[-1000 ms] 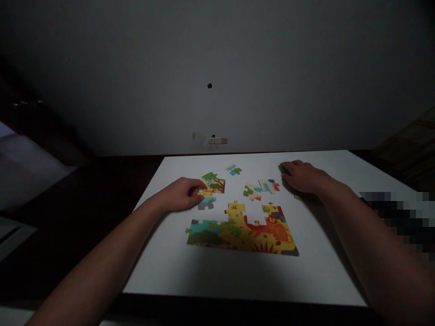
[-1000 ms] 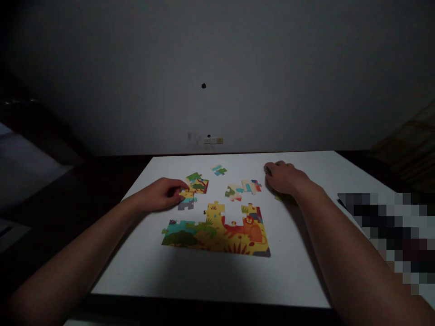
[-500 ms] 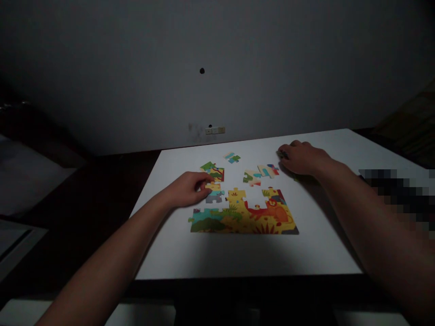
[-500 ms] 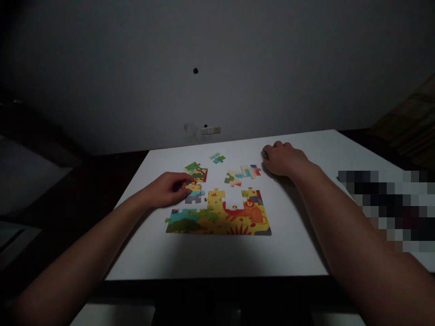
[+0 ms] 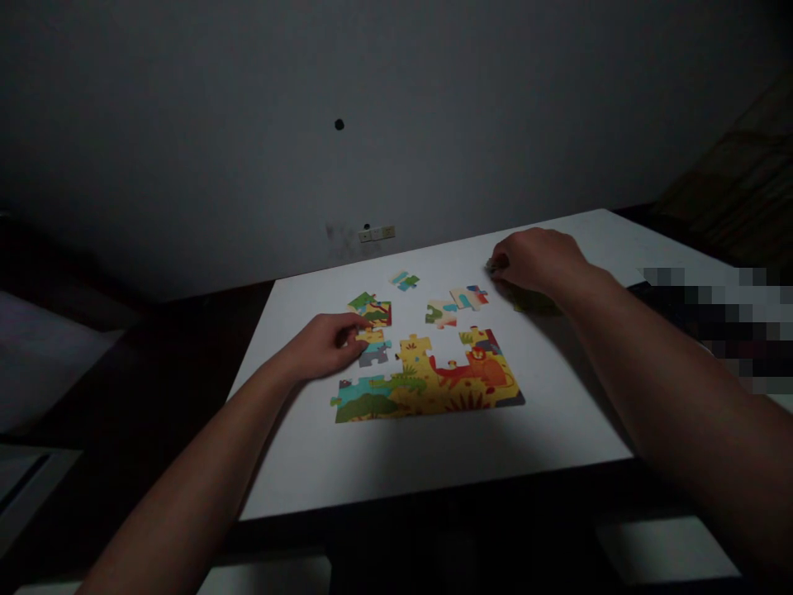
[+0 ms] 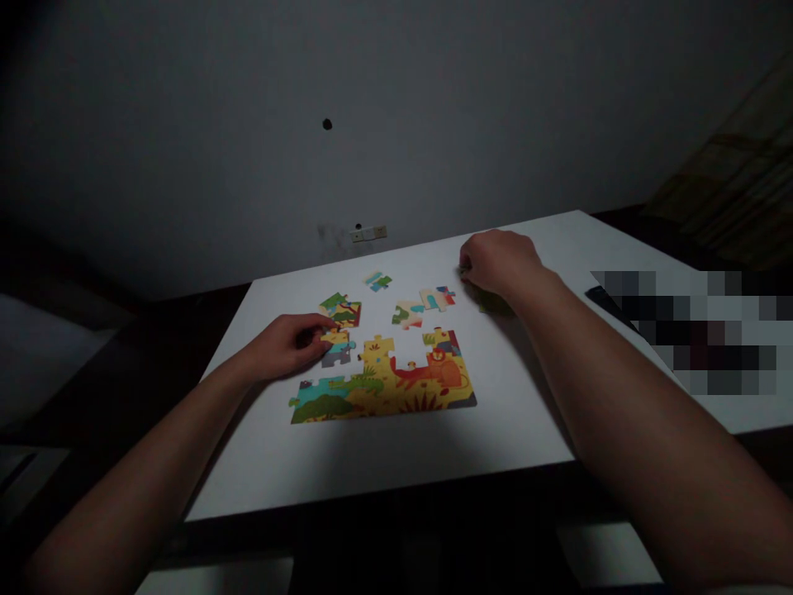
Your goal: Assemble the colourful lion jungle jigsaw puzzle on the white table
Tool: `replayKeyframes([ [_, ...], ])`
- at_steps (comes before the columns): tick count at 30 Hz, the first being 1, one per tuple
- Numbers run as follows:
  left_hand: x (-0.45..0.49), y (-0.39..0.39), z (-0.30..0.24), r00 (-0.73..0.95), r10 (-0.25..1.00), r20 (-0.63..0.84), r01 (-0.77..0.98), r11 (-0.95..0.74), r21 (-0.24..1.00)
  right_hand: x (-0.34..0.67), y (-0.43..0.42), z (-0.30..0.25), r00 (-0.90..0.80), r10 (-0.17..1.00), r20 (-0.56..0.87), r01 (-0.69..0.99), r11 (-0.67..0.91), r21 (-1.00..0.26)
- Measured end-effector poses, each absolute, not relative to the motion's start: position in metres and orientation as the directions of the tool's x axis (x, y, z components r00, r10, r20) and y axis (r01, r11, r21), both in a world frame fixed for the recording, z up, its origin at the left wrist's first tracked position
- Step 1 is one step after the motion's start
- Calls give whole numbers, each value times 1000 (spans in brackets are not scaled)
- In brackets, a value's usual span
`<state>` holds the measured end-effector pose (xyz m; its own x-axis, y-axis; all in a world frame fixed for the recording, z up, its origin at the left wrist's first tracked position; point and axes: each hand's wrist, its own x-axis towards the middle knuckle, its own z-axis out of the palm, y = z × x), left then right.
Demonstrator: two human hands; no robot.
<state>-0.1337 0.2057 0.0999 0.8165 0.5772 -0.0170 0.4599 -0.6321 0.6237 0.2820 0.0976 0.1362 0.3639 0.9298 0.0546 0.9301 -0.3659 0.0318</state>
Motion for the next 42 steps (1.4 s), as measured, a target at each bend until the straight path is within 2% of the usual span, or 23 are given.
replayKeyframes([
  [5, -136, 208, 103, 811, 585, -15, 461, -621, 634, 276, 97, 139, 382, 918, 109, 921, -388, 39],
  [11, -148, 221, 111, 803, 588, -98, 494, -565, 661, 284, 101, 128, 344, 939, 19, 939, -344, -18],
  [13, -150, 225, 110, 799, 591, -107, 500, -554, 666, 290, 103, 123, 333, 942, 31, 942, -331, -50],
  [16, -151, 226, 108, 791, 601, -114, 513, -550, 659, 291, 105, 120, 344, 934, 100, 938, -338, -75],
  [19, -149, 224, 106, 787, 608, -106, 515, -551, 657, 284, 104, 123, 397, 900, 181, 917, -396, -41],
  [22, -147, 224, 106, 783, 615, -90, 515, -560, 649, 278, 100, 130, 425, 843, 329, 903, -422, -84],
  [24, -146, 223, 106, 786, 614, -75, 511, -576, 639, 275, 98, 135, 374, 813, 445, 927, -335, -167],
  [28, -145, 222, 105, 788, 613, -54, 510, -601, 615, 262, 101, 133, 198, 803, 562, 924, 39, -381],
  [31, -144, 219, 105, 780, 624, -37, 516, -610, 602, 238, 107, 117, 133, 856, 500, 741, 249, -624],
  [34, -142, 217, 105, 775, 631, -31, 520, -609, 599, 214, 110, 99, -12, 934, 356, 586, 295, -754],
  [37, -141, 217, 103, 777, 629, -25, 515, -613, 600, 202, 110, 91, -97, 956, 278, 579, 281, -765],
  [42, -140, 218, 101, 786, 618, -17, 503, -623, 599, 199, 104, 98, -147, 952, 267, 706, 290, -646],
])
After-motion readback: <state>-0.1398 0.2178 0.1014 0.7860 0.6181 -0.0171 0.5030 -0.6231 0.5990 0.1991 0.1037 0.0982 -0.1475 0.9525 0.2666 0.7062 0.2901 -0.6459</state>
